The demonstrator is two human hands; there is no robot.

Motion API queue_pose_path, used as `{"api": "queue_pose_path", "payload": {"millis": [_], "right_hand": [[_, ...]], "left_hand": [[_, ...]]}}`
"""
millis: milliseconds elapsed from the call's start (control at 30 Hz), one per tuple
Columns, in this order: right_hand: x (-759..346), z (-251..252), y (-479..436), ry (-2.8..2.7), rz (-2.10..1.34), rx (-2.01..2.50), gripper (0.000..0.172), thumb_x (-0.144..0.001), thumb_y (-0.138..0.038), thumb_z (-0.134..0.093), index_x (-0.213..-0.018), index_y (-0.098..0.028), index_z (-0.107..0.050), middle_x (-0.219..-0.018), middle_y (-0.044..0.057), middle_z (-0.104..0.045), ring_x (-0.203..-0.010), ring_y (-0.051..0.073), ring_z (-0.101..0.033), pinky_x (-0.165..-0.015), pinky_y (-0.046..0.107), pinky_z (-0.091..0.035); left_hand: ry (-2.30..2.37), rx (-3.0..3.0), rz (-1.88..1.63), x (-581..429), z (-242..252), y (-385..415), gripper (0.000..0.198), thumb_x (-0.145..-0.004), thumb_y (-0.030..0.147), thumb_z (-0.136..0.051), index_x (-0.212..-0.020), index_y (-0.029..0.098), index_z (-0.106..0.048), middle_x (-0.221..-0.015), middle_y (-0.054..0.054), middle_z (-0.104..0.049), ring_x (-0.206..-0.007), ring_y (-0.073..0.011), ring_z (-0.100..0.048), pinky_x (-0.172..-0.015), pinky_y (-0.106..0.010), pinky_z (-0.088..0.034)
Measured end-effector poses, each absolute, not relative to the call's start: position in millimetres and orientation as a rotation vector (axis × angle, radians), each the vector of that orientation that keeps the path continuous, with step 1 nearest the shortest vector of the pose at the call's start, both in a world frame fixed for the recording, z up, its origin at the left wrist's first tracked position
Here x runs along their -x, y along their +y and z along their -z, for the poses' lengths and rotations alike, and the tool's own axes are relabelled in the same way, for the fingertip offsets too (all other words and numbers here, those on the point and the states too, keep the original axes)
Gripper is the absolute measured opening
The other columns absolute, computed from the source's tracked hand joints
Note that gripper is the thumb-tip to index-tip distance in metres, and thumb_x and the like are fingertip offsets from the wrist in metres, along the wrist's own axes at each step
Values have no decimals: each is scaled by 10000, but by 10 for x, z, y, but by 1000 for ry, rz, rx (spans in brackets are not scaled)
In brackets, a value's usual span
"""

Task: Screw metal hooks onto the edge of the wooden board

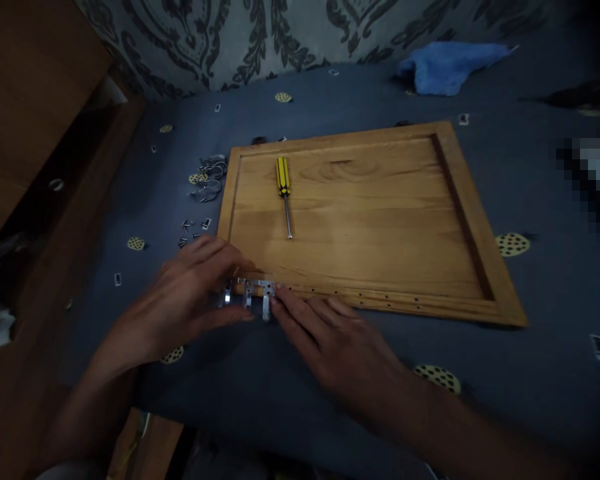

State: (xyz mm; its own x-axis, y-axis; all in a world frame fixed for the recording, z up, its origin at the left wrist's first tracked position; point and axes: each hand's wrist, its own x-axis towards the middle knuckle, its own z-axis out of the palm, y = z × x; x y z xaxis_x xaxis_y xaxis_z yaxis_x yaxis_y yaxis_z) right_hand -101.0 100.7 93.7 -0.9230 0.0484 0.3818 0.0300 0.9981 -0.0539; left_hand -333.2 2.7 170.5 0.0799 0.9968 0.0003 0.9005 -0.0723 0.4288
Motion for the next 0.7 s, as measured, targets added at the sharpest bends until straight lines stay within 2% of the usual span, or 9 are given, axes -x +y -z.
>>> {"api": "queue_pose_path", "payload": {"millis": [233, 367, 700], "right_hand": [[1033, -940, 1004, -2727, -23, 79, 401, -959, 6, -480, -1286, -49, -704, -1317, 187, -747, -1006, 221, -728, -854, 340, -546], [1038, -953, 1005, -2707, -24, 76, 380, -957, 8, -480, -1248, -43, -718, -1282, 180, -763, -1020, 234, -735, -832, 348, -559], [1013, -972, 1002, -2748, -48, 74, 397, -976, -8, -491, -1320, -27, -689, -1348, 211, -725, -1040, 227, -719, -862, 346, -544]], "left_hand": [[1842, -2030, -368, 3265, -1506, 47, 408, -918, 466, -803, -1197, 217, -637, -1146, -59, -691, -1096, -283, -622, -935, -419, -512], [1826, -2089, -376, 3226, -1510, 66, 399, -936, 457, -787, -1203, 206, -629, -1132, -67, -683, -1081, -280, -617, -932, -423, -512], [1796, -2064, -364, 3167, -1538, 85, 325, -969, 413, -758, -1187, 200, -645, -1107, -60, -686, -1053, -263, -626, -892, -406, -518]]}}
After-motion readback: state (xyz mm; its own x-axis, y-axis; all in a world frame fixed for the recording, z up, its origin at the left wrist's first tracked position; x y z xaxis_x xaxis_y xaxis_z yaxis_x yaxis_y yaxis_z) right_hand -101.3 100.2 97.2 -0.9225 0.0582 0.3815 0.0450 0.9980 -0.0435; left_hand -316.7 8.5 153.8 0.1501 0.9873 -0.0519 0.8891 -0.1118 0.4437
